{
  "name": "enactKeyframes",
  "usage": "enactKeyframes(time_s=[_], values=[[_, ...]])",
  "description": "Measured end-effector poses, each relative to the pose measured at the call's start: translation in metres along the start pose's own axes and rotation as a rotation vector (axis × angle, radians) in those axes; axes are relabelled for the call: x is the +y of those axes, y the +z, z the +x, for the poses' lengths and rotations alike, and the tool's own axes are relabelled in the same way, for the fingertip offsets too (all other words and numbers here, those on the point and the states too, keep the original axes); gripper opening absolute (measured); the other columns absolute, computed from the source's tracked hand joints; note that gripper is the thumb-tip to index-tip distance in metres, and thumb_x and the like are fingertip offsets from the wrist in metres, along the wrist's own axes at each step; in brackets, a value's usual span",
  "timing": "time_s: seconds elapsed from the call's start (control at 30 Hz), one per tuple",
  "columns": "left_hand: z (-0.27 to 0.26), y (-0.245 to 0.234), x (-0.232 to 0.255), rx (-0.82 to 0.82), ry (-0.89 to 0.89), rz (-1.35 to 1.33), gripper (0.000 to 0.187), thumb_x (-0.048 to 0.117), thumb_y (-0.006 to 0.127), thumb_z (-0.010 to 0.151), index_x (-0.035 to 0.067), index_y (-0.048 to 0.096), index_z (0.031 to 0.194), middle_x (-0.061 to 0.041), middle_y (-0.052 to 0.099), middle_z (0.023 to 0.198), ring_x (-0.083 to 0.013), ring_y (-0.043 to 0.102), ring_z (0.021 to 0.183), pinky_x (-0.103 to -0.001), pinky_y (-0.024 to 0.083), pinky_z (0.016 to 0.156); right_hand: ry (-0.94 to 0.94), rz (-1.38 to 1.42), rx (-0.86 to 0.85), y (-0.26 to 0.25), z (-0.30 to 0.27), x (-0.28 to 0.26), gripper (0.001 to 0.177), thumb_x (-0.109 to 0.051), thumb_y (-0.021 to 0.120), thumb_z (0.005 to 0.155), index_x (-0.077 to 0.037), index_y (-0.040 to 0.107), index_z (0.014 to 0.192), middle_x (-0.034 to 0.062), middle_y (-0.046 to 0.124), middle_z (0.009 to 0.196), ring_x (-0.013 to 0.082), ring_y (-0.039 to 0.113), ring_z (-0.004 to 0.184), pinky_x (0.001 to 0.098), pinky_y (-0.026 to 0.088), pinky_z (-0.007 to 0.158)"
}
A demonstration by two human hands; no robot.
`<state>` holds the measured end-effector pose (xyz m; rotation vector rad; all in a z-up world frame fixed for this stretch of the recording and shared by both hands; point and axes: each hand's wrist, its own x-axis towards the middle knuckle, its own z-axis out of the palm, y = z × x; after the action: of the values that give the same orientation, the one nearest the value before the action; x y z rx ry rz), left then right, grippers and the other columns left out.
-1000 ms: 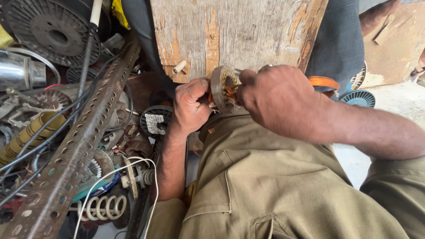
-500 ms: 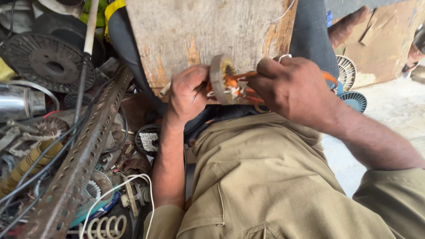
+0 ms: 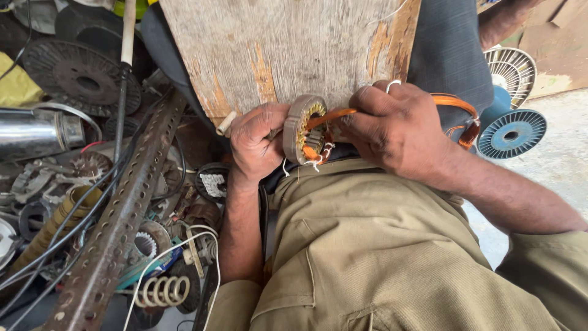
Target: The person is winding copper wire around a motor stator core, using their hands to guide the wire and secure it with white ties. They occasionally use orange-handled scissors to cut the wire.
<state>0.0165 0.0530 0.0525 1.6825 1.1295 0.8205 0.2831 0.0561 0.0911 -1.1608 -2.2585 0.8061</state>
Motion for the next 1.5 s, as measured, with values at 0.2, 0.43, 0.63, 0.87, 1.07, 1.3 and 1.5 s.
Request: enactKeyframes(time_s=[0.2, 0.43, 0.63, 0.87, 1.07, 1.3, 1.5], values=[[0.006, -0.002, -0.004, -0.05, -0.045, -0.1, 0.023, -0.001, 0.084, 0.087, 0.003, 0.07, 0.104, -0.007, 0.072, 0.093, -0.0187, 0.072, 0.081, -0.03, 0.056, 0.072, 0.076, 0.124, -0.047, -0.003, 0.007, 0.003, 0.021, -0.016, 0.084, 0.086, -0.008, 0.077, 0.105, 0.0062, 0.063, 0.09, 0.024, 0.065, 0.075, 0.0383, 0.053, 0.065], [0.009, 0.002, -0.008, -0.037, -0.038, -0.222, 0.024, 0.002, 0.085, 0.089, 0.002, 0.069, 0.107, -0.008, 0.073, 0.103, -0.0178, 0.071, 0.091, -0.029, 0.058, 0.077, 0.068, 0.049, -0.082, -0.006, 0.014, 0.007, 0.029, -0.022, 0.085, 0.084, -0.008, 0.078, 0.108, 0.0075, 0.064, 0.089, 0.0237, 0.065, 0.072, 0.0377, 0.053, 0.062], [0.01, -0.001, -0.009, -0.051, -0.026, -0.227, 0.023, 0.003, 0.084, 0.09, 0.001, 0.069, 0.107, -0.009, 0.073, 0.104, -0.0166, 0.072, 0.092, -0.027, 0.058, 0.074, 0.063, 0.052, -0.097, -0.006, 0.017, 0.006, 0.029, -0.021, 0.085, 0.082, -0.009, 0.078, 0.108, 0.0068, 0.063, 0.089, 0.0241, 0.065, 0.074, 0.0383, 0.053, 0.063], [0.01, -0.002, -0.01, -0.065, -0.105, -0.295, 0.027, 0.004, 0.084, 0.092, 0.001, 0.068, 0.113, -0.008, 0.072, 0.102, -0.0141, 0.07, 0.09, -0.028, 0.058, 0.075, 0.058, 0.041, -0.088, -0.009, 0.022, 0.006, 0.024, -0.015, 0.082, 0.084, -0.008, 0.077, 0.107, 0.0059, 0.064, 0.09, 0.0242, 0.067, 0.077, 0.0388, 0.055, 0.066], [0.011, -0.001, -0.009, -0.041, -0.115, -0.194, 0.033, 0.005, 0.086, 0.09, 0.002, 0.068, 0.118, -0.007, 0.072, 0.103, -0.0144, 0.07, 0.091, -0.027, 0.057, 0.077, 0.065, 0.031, -0.073, -0.008, 0.025, 0.007, 0.029, -0.017, 0.083, 0.084, -0.006, 0.077, 0.11, 0.0087, 0.064, 0.094, 0.0263, 0.066, 0.079, 0.04, 0.055, 0.069], [0.013, 0.0, -0.01, -0.065, -0.078, -0.132, 0.032, 0.005, 0.085, 0.088, 0.001, 0.071, 0.116, -0.012, 0.072, 0.115, -0.0192, 0.074, 0.101, -0.03, 0.06, 0.086, 0.043, 0.05, -0.053, -0.003, 0.024, 0.009, 0.025, -0.02, 0.085, 0.087, -0.008, 0.078, 0.108, 0.0072, 0.064, 0.093, 0.0235, 0.067, 0.08, 0.0382, 0.055, 0.071], [0.015, 0.005, -0.01, -0.045, 0.015, -0.137, 0.03, 0.007, 0.088, 0.089, 0.005, 0.074, 0.115, -0.012, 0.072, 0.118, -0.0199, 0.075, 0.102, -0.031, 0.065, 0.085, 0.07, 0.11, -0.06, -0.002, 0.023, 0.01, 0.026, -0.024, 0.085, 0.09, -0.009, 0.078, 0.109, 0.0061, 0.066, 0.095, 0.0224, 0.068, 0.081, 0.0363, 0.056, 0.072]])
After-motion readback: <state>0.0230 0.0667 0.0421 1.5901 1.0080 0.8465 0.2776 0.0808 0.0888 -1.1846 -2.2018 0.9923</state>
